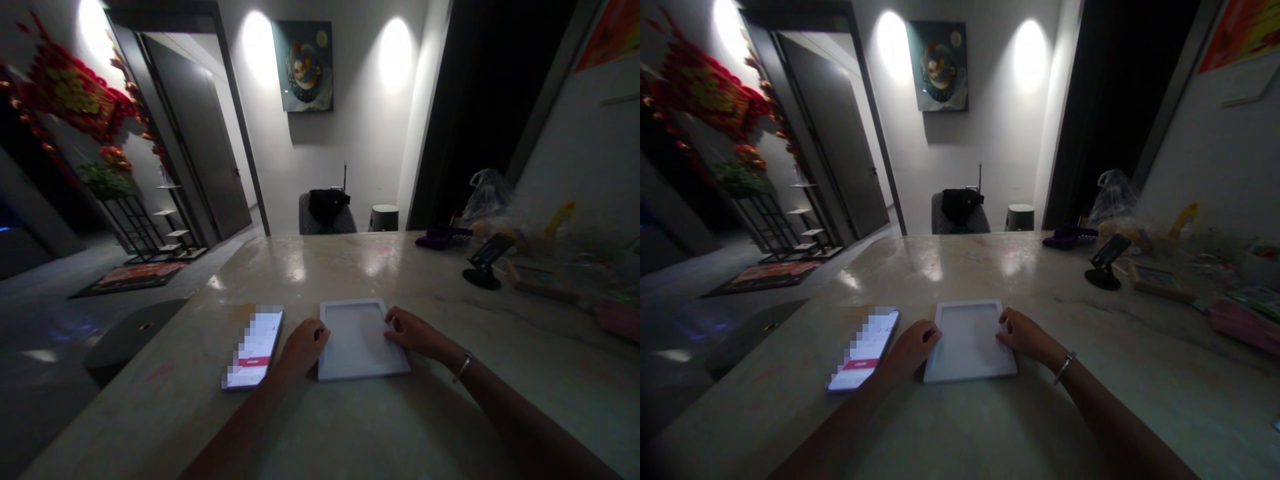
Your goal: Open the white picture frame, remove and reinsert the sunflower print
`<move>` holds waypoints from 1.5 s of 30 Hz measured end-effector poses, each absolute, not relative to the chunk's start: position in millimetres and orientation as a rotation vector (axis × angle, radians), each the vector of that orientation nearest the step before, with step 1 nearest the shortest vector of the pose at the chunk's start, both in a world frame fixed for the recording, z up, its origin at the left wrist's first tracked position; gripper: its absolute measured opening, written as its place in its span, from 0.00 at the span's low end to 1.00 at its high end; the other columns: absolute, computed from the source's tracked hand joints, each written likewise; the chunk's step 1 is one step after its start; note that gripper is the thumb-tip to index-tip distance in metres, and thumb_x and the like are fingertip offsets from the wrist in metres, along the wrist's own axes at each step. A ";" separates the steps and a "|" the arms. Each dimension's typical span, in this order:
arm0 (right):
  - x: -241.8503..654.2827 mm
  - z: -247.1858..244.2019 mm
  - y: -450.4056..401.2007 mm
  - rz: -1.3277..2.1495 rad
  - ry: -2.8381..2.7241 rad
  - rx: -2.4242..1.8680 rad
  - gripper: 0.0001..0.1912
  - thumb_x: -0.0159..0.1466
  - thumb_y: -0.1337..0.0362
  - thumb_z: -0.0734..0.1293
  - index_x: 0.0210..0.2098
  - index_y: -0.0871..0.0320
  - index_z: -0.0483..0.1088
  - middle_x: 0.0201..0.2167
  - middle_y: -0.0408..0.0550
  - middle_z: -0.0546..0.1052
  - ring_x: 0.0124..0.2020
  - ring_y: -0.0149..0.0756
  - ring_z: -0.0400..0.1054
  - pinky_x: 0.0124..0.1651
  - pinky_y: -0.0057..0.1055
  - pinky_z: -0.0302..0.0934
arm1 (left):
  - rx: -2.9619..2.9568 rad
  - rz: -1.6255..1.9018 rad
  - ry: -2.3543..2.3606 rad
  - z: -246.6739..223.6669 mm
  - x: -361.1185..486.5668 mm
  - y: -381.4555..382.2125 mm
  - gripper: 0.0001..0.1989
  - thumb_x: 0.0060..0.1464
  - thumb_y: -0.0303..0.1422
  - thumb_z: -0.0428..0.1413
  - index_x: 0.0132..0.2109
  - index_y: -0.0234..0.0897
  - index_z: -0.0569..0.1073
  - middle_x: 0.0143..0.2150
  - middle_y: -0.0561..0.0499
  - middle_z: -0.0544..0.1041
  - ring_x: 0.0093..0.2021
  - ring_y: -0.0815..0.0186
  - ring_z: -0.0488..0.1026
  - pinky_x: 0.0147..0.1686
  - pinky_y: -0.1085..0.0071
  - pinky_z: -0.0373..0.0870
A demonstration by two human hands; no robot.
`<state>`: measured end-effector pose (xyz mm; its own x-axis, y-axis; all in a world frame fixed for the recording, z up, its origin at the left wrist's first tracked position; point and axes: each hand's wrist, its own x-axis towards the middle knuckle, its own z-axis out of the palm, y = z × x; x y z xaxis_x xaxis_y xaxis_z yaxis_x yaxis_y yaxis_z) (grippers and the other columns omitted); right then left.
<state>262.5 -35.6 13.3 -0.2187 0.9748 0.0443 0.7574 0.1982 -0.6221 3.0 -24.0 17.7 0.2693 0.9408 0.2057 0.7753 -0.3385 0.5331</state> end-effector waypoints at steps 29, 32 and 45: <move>237.5 11.5 -45.9 1.619 -1.477 -0.662 0.31 0.57 0.40 0.48 0.12 0.58 0.55 0.14 0.39 0.57 0.17 0.27 0.49 0.22 0.27 0.42 | 1.197 0.918 0.788 19.5 11.4 -30.6 0.30 0.44 0.59 0.41 0.15 0.36 0.58 0.09 0.58 0.54 0.11 0.77 0.49 0.14 0.75 0.40; 237.3 13.5 -47.9 1.605 -1.493 -0.699 0.31 0.56 0.39 0.48 0.12 0.58 0.55 0.14 0.39 0.57 0.17 0.27 0.49 0.22 0.27 0.43 | 1.229 0.922 0.816 21.8 11.6 -33.4 0.30 0.43 0.60 0.41 0.15 0.36 0.57 0.10 0.58 0.55 0.12 0.76 0.50 0.14 0.75 0.41; 235.0 19.4 -51.7 1.476 -1.479 -0.898 0.30 0.57 0.40 0.46 0.14 0.57 0.54 0.15 0.39 0.56 0.17 0.27 0.50 0.22 0.27 0.47 | 1.233 0.953 0.880 24.5 10.8 -35.7 0.30 0.47 0.57 0.38 0.16 0.36 0.59 0.11 0.57 0.57 0.13 0.76 0.53 0.15 0.76 0.46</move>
<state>235.0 -51.7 19.4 -0.3904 0.9177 0.0739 -0.0718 0.0497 -0.9962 10.8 -35.7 24.5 0.3605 0.9321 -0.0337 -0.1077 0.0775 0.9912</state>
